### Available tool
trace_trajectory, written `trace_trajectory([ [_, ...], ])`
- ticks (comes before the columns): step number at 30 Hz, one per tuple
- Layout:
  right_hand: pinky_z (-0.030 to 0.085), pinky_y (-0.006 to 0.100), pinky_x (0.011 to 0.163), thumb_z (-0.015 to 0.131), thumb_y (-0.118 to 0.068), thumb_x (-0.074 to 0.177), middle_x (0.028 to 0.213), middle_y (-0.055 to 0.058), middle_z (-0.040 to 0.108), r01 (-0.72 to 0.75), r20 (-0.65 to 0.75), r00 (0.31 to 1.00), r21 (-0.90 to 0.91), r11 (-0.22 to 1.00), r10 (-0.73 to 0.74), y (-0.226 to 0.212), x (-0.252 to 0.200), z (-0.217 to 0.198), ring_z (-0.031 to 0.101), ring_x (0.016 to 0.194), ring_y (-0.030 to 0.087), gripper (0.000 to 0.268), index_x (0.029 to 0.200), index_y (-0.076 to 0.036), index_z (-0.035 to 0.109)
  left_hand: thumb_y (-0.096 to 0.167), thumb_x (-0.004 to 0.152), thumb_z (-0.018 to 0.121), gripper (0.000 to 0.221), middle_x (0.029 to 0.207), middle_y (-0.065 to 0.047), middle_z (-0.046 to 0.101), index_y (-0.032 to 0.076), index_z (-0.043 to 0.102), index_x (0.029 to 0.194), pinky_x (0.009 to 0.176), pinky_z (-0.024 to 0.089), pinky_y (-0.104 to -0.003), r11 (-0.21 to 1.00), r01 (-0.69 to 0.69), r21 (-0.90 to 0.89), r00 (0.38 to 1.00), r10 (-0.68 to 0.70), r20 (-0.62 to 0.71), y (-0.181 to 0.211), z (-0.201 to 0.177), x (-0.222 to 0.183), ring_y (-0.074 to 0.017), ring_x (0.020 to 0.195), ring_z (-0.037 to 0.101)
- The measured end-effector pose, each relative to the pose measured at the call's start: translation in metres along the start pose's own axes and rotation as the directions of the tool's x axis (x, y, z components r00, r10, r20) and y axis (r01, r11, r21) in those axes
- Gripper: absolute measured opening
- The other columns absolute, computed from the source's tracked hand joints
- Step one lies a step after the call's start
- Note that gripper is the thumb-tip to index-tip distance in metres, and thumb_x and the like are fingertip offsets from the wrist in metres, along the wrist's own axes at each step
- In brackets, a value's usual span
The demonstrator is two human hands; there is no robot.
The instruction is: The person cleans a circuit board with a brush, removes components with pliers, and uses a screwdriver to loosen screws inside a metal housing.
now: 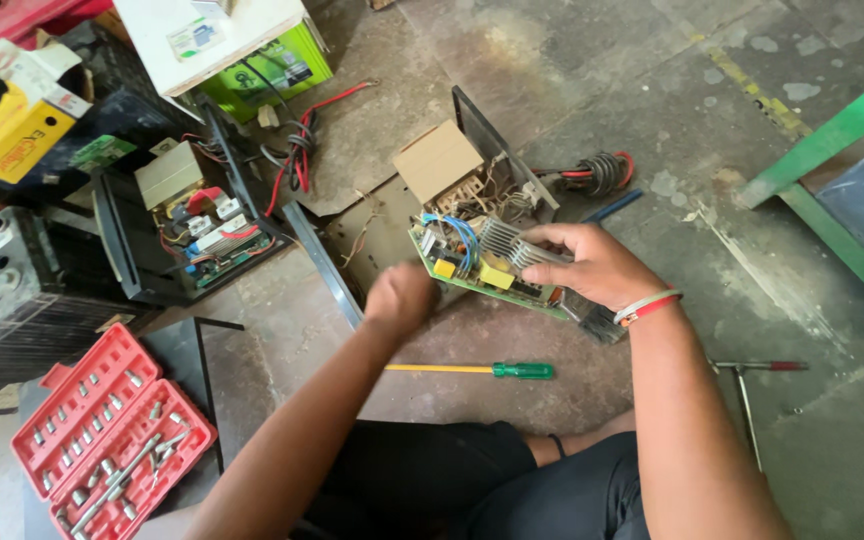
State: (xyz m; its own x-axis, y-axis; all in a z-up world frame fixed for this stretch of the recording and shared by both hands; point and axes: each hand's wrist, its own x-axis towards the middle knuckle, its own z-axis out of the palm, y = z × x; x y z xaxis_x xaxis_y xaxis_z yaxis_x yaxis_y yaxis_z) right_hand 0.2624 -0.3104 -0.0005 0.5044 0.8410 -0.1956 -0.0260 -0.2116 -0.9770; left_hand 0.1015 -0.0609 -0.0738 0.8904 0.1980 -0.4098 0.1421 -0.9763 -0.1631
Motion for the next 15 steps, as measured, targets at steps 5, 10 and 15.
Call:
trace_trajectory([
  [5, 0.053, 0.029, 0.091, 0.080, -0.010, 0.079, 0.115, 0.005, 0.076, -0.021, -0.015, 1.000, 0.016, 1.000, 0.021, -0.001, -0.003, 0.005, 0.068, 0.104, 0.013, 0.055, 0.132, -0.002, 0.066, 0.017, 0.092, 0.063, 0.018, 0.100, -0.011, 0.071, 0.010, 0.071, 0.107, 0.064, 0.058, -0.041, 0.889, -0.332, -0.314, 0.925, 0.243, -0.291, 0.066, -0.030, -0.128, -0.0305, 0.078, 0.073],
  [10, 0.052, 0.029, 0.091, 0.081, -0.010, 0.079, 0.115, 0.006, 0.076, -0.034, -0.011, 0.999, 0.013, 0.999, 0.034, 0.002, -0.002, 0.007, 0.068, 0.103, 0.013, 0.054, 0.131, -0.001, 0.067, 0.010, 0.093, 0.076, 0.027, 0.121, -0.013, 0.070, 0.002, 0.068, 0.118, 0.080, 0.062, -0.035, 0.631, -0.722, -0.284, 0.525, 0.233, -0.819, 0.062, -0.084, -0.228, -0.0264, 0.100, 0.075],
  [15, 0.052, 0.030, 0.091, 0.081, -0.013, 0.079, 0.116, 0.006, 0.076, -0.047, -0.009, 0.999, -0.057, 0.997, 0.047, 0.002, -0.002, 0.015, 0.068, 0.103, 0.013, 0.054, 0.130, -0.001, 0.067, 0.011, 0.091, 0.078, 0.020, 0.106, -0.009, 0.069, 0.006, 0.068, 0.108, 0.078, 0.061, -0.035, 0.647, -0.684, -0.336, 0.529, 0.123, -0.840, 0.047, -0.098, -0.253, -0.0262, 0.092, 0.073],
])
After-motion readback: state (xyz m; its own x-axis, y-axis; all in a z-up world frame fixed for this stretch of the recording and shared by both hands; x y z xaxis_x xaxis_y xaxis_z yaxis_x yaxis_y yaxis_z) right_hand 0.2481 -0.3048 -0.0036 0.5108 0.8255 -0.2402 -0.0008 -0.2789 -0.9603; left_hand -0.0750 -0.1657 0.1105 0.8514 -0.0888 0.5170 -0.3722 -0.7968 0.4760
